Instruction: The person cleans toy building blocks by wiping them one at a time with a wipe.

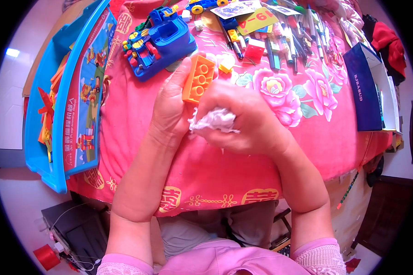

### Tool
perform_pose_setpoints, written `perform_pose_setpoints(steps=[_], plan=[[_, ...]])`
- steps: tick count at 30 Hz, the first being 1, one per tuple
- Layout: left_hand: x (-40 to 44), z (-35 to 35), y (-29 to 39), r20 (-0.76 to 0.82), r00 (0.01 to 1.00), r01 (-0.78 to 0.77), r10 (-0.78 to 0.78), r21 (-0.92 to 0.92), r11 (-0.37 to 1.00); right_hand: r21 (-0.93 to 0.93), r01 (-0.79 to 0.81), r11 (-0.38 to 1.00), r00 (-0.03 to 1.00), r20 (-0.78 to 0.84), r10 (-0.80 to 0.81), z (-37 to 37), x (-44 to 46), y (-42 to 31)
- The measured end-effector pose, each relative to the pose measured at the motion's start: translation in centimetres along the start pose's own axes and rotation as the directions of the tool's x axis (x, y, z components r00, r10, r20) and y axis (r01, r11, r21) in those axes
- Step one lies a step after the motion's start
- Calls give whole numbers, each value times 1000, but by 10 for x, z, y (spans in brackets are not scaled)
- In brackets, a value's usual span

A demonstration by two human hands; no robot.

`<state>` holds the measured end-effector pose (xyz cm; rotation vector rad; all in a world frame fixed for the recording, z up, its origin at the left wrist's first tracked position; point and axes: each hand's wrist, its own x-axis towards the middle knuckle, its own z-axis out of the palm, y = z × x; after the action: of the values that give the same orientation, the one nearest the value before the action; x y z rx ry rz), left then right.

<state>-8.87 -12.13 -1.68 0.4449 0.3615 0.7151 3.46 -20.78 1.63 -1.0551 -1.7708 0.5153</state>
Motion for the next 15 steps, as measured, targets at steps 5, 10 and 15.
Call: perform_pose_setpoints(steps=[5,10,15], plan=[[-1,8,-11,-28,1000,-6,9,88,996,371,-221,902,874,-336,352,-7,1,4],[-13,21,-6,40,985,-162,170,577,800,350,-258,900,791,-459,405,-10,4,4],[-7,11,-9,67,956,-258,287,661,705,-222,-44,974,926,-376,-43,-4,3,15]])
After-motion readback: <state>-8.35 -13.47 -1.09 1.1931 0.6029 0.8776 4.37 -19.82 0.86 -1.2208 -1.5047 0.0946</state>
